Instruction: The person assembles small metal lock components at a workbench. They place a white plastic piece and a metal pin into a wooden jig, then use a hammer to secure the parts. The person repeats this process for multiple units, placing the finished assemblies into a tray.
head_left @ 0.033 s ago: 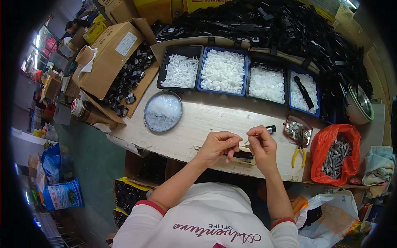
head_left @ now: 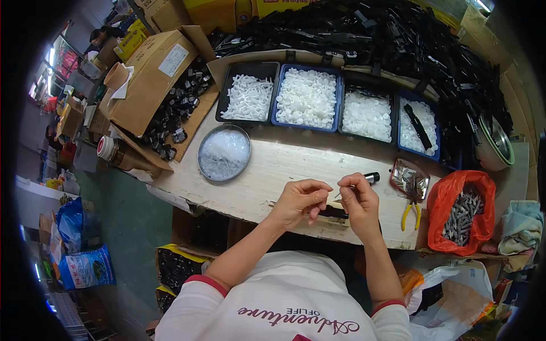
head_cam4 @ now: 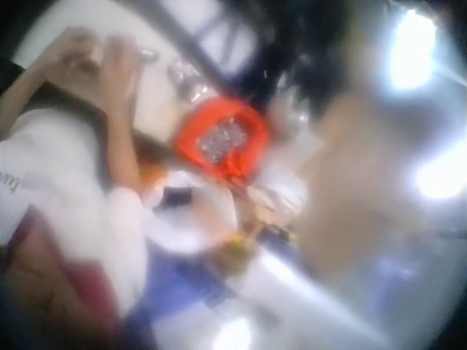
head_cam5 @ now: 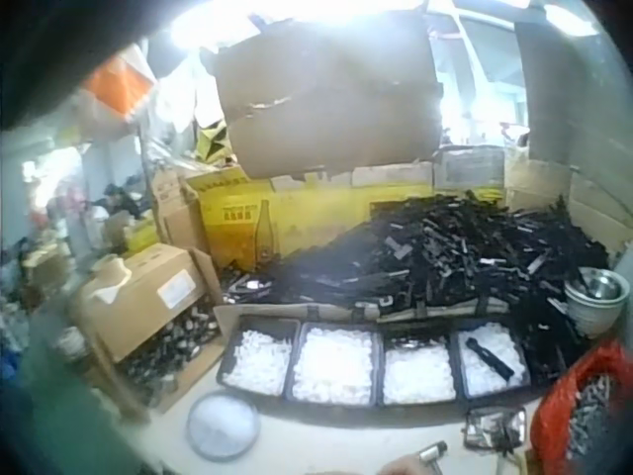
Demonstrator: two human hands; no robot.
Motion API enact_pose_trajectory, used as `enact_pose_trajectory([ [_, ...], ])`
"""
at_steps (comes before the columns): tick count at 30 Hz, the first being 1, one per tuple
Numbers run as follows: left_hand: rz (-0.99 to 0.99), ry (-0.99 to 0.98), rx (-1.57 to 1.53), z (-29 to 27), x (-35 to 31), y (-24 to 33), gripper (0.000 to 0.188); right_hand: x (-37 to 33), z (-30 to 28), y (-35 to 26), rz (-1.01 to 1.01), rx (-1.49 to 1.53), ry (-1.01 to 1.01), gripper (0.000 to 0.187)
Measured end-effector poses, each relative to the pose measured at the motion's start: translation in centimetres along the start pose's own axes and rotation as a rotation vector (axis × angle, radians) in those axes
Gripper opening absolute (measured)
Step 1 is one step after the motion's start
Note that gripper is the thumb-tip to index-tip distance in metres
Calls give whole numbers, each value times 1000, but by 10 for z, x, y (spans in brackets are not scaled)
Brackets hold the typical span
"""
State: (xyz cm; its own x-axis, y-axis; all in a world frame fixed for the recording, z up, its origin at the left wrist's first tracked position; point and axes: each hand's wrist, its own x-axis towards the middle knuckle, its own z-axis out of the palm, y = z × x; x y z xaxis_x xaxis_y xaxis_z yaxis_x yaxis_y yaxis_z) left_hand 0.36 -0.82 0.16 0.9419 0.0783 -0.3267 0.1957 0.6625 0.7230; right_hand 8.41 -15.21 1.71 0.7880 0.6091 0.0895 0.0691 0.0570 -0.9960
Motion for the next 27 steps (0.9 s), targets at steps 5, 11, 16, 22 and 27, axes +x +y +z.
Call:
enact_pose_trajectory([
  [5,109,-14,118,-7,-10,-7,18,-4,4,0,63,81,-29,4],
  [11,155,-38,277,-6,-20,-7,26,-6,11,0,63,87,-38,3],
  [16,192,-42,354,-6,-23,-7,37,-5,17,0,19,-19,-48,3],
  [22,217,-39,392,-4,-24,-4,40,-4,18,3,-16,-65,-66,3],
  [27,224,-42,376,-3,-23,-6,45,-6,18,6,-40,-85,-45,2],
])
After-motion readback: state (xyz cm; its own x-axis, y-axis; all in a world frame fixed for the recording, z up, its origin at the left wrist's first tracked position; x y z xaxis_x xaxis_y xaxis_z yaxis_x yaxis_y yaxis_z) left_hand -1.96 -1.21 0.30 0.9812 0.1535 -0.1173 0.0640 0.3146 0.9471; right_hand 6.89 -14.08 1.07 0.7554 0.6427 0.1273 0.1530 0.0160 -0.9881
